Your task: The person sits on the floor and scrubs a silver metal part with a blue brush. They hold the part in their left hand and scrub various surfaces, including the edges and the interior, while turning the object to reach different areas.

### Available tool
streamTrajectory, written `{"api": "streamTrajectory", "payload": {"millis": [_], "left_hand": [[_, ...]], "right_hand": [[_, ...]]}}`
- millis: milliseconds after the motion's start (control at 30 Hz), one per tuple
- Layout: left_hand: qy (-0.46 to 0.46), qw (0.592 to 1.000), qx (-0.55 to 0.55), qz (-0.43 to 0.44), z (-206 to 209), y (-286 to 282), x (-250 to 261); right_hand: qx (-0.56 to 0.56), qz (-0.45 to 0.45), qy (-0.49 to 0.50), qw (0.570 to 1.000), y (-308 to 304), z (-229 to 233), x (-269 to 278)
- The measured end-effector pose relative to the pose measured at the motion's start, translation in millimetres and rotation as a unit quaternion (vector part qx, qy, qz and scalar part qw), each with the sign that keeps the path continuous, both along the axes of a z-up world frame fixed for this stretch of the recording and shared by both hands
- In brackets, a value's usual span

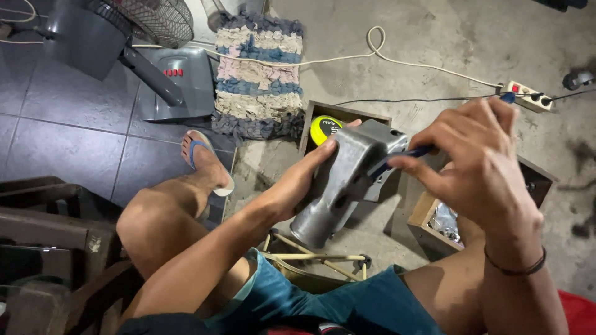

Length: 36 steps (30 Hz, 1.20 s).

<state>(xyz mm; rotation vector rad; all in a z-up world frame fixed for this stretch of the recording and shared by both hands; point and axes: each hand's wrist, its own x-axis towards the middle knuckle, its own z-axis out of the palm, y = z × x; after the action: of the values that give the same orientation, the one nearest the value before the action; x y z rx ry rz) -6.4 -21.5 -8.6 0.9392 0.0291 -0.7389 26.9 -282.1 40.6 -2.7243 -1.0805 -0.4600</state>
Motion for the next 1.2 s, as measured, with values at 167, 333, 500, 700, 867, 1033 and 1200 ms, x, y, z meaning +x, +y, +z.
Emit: {"api": "streamTrajectory", "payload": {"millis": [167, 333, 500, 700, 867, 1033, 1200], "left_hand": [[-0.059, 0.997, 0.042, -0.019, 7, 2, 1], [-0.040, 0.986, 0.153, -0.053, 26, 3, 2], [-0.044, 0.988, 0.143, -0.033, 23, 5, 0], [-0.108, 0.988, 0.106, -0.027, 10, 7, 0], [-0.100, 0.987, 0.128, -0.019, 14, 6, -1], [-0.118, 0.983, 0.136, -0.038, 16, 8, -1], [-0.127, 0.987, 0.093, -0.024, 11, 8, -2]], "right_hand": [[-0.006, 0.039, 0.021, 0.999, 14, 6, -9], [-0.011, -0.002, -0.013, 1.000, 13, 8, -9], [-0.007, 0.005, -0.013, 1.000, 2, -5, -3], [-0.010, 0.033, 0.050, 0.998, 19, -4, -16], [-0.006, 0.010, 0.008, 1.000, 19, 4, -14], [-0.012, 0.029, 0.078, 0.996, 21, 5, -18], [-0.027, 0.019, 0.067, 0.997, 25, 3, -23]]}}
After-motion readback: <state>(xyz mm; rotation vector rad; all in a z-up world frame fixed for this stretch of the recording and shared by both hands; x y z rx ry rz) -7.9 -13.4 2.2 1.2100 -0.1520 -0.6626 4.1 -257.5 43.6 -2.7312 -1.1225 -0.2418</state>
